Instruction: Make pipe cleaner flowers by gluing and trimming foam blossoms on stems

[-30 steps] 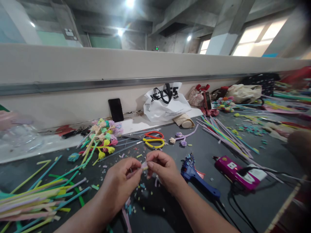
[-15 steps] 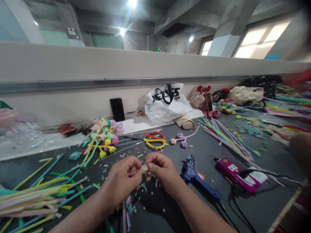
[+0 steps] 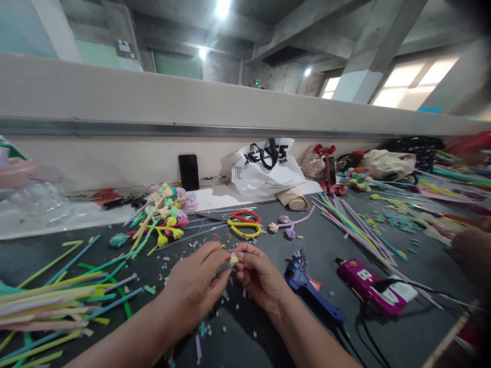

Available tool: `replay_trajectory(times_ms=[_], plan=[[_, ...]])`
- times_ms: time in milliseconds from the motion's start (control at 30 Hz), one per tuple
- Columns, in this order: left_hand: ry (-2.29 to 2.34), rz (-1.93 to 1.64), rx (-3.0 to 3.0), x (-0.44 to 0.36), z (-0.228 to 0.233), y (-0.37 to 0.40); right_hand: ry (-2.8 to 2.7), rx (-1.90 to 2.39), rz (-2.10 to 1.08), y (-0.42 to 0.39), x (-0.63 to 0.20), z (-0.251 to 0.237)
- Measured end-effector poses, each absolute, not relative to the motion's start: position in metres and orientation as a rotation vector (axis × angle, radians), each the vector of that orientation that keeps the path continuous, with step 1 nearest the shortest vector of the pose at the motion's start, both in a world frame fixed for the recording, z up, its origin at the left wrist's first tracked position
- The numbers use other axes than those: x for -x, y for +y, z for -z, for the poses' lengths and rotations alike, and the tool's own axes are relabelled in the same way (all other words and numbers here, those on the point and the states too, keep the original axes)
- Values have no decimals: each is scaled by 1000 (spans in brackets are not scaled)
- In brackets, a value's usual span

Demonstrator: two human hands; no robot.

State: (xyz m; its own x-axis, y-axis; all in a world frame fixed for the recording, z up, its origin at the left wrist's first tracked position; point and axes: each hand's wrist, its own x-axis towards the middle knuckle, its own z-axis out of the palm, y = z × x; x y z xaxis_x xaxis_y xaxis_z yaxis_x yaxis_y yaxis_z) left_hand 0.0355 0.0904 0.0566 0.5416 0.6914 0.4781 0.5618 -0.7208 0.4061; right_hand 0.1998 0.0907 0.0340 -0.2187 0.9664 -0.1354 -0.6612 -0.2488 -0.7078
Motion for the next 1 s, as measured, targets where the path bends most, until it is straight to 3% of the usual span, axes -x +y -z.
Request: replay_trajectory(times_ms=[733,1000], plan=[[1011,-754,-2623,-38,-54,91,-691,691,-1771,90,-198,-30],[1205,-948,-2284,-43,-59,85,-851,689,-1581,89,-200,-32]])
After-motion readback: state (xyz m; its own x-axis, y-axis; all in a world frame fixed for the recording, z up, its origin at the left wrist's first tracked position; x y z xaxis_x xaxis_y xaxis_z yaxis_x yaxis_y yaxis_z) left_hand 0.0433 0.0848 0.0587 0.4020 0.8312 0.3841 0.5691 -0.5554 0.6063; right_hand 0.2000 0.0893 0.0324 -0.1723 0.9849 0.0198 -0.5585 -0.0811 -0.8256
